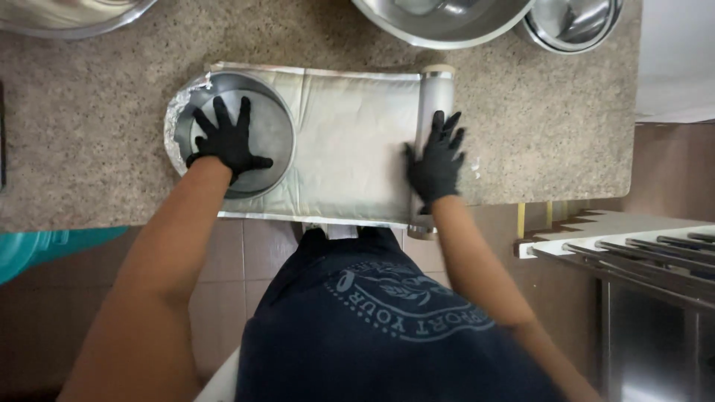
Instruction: Lining a circular cake pan with aluminum foil using a foil dispenser
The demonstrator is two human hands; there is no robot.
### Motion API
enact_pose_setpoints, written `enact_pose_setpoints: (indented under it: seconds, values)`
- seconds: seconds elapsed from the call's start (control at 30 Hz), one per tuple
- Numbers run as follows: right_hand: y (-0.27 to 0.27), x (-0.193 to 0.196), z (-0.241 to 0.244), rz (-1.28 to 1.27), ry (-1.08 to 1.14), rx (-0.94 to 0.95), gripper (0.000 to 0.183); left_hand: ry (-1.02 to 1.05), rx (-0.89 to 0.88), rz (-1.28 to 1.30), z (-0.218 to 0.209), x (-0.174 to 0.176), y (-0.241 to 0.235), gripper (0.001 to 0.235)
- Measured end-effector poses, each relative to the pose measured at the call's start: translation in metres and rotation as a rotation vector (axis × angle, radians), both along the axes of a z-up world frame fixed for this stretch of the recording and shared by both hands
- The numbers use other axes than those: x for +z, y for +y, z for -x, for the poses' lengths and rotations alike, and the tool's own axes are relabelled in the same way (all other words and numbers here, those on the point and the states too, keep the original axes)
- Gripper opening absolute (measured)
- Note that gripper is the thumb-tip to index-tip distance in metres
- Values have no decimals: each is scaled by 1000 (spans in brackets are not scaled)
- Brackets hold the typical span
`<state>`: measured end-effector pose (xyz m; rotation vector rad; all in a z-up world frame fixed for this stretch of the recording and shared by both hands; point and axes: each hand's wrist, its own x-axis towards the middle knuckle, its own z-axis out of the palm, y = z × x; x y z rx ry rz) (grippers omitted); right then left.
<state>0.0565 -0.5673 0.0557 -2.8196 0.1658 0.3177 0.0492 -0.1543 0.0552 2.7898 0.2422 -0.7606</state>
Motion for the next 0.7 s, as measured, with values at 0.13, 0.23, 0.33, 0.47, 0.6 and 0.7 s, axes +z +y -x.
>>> enact_pose_setpoints:
  seconds: [0.13, 0.23, 0.33, 0.47, 0.6, 0.7]
  values:
    - [27, 24, 9, 81, 24, -51, 119, 15, -7, -26, 1, 1, 0, 133]
    - [6, 16, 8, 34, -8, -62, 122, 23, -3, -13, 3, 8, -4, 130]
    - [-19, 4, 9, -72, -57, -81, 118, 27, -7, -8, 3, 11, -2, 132]
    - [-33, -9, 6, -169, -92, -91, 112, 53, 35, -12, 2, 18, -6, 135]
    - [-35, -1, -3, -195, -144, -117, 99, 7, -44, -43, 5, -9, -4, 137]
    - [-35, 11, -26, -146, -187, 24, 106, -643, -174, -494, 24, -23, -3, 54]
